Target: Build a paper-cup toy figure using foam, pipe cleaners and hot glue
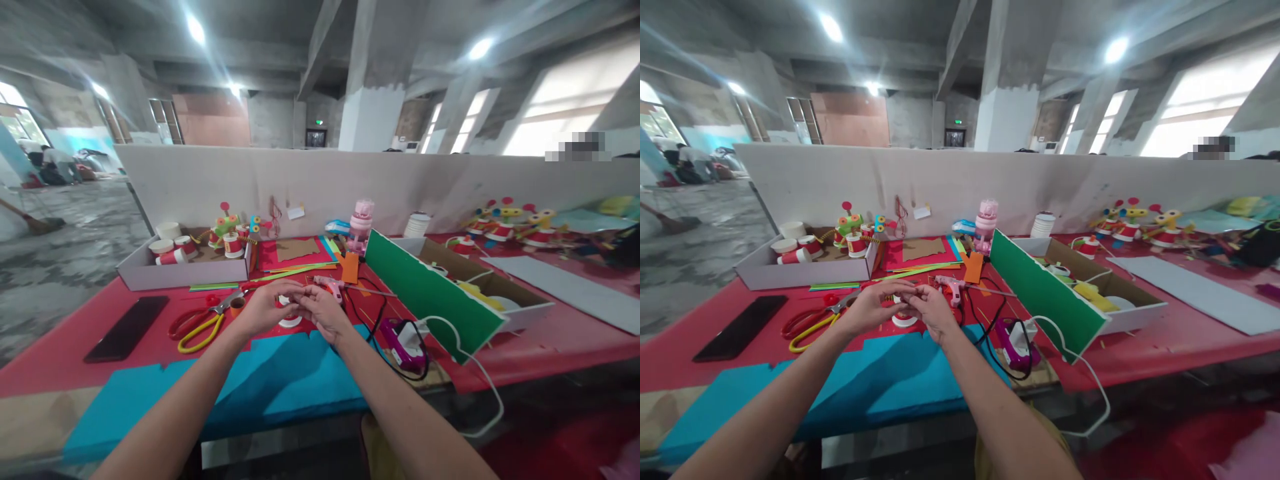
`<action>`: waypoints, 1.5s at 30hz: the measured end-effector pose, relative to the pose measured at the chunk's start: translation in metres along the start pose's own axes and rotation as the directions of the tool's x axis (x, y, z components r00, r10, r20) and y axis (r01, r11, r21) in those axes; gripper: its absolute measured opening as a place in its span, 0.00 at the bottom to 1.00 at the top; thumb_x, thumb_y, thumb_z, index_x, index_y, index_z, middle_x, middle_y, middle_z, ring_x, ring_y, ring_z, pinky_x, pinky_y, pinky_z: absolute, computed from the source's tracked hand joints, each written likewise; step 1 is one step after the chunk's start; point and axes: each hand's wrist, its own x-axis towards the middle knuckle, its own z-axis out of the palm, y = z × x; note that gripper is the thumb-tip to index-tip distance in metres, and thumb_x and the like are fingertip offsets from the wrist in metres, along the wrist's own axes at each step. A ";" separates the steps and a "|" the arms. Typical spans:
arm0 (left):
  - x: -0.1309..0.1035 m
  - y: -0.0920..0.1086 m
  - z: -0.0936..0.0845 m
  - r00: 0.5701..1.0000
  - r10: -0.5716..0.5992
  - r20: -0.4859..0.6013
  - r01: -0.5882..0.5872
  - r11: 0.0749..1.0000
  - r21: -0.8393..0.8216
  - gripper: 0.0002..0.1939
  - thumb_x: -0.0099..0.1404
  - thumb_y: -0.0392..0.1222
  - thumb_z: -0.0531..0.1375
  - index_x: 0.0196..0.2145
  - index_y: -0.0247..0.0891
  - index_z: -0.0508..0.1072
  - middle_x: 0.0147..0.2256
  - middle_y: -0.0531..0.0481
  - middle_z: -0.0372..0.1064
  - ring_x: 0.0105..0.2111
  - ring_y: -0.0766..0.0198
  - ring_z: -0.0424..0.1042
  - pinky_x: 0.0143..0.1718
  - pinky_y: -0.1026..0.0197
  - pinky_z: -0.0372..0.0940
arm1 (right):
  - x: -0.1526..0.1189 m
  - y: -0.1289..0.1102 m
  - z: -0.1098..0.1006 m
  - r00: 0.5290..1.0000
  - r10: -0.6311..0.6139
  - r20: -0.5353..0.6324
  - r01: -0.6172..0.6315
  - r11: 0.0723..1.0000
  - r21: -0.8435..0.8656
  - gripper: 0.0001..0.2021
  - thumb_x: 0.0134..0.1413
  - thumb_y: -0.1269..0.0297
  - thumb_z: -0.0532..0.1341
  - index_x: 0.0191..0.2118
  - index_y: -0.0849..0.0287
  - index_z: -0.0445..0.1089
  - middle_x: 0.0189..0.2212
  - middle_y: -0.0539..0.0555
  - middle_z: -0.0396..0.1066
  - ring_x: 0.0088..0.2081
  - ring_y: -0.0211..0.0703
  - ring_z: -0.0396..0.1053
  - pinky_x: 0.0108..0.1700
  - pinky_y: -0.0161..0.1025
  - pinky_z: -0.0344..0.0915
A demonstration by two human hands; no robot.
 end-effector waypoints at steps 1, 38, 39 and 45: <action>0.000 -0.001 -0.004 0.999 -0.043 0.007 0.043 0.998 -0.052 0.12 0.60 0.40 0.61 0.42 0.40 0.78 0.45 0.45 0.75 0.46 0.57 0.72 0.50 0.56 0.66 | 0.000 0.000 0.001 1.000 0.006 0.009 -0.006 1.000 -0.008 0.21 0.34 0.58 0.75 0.34 0.61 0.68 0.29 0.50 0.75 0.29 0.37 0.73 0.37 0.37 0.70; -0.009 0.025 0.022 0.997 0.022 0.076 -0.061 0.828 0.557 0.16 0.64 0.34 0.53 0.47 0.41 0.74 0.41 0.42 0.73 0.39 0.57 0.72 0.38 0.59 0.66 | 0.000 -0.001 0.005 0.996 0.094 -0.010 -0.087 0.952 0.292 0.10 0.57 0.56 0.60 0.33 0.57 0.69 0.30 0.55 0.75 0.35 0.45 0.74 0.31 0.39 0.71; -0.009 0.028 0.027 0.997 0.001 0.082 -0.053 0.772 0.634 0.16 0.64 0.32 0.52 0.47 0.40 0.73 0.41 0.40 0.73 0.39 0.55 0.72 0.36 0.58 0.66 | 0.000 -0.002 0.004 0.993 0.116 0.013 -0.116 0.955 0.273 0.10 0.57 0.55 0.60 0.33 0.57 0.69 0.30 0.55 0.75 0.35 0.46 0.74 0.31 0.39 0.71; -0.012 0.032 0.034 0.990 -0.101 0.100 -0.021 0.593 0.805 0.14 0.67 0.34 0.50 0.46 0.38 0.70 0.39 0.38 0.74 0.33 0.51 0.74 0.26 0.57 0.61 | -0.006 -0.007 0.007 0.976 0.217 0.035 -0.219 0.952 0.215 0.13 0.60 0.57 0.54 0.36 0.58 0.71 0.27 0.57 0.74 0.35 0.48 0.74 0.30 0.40 0.70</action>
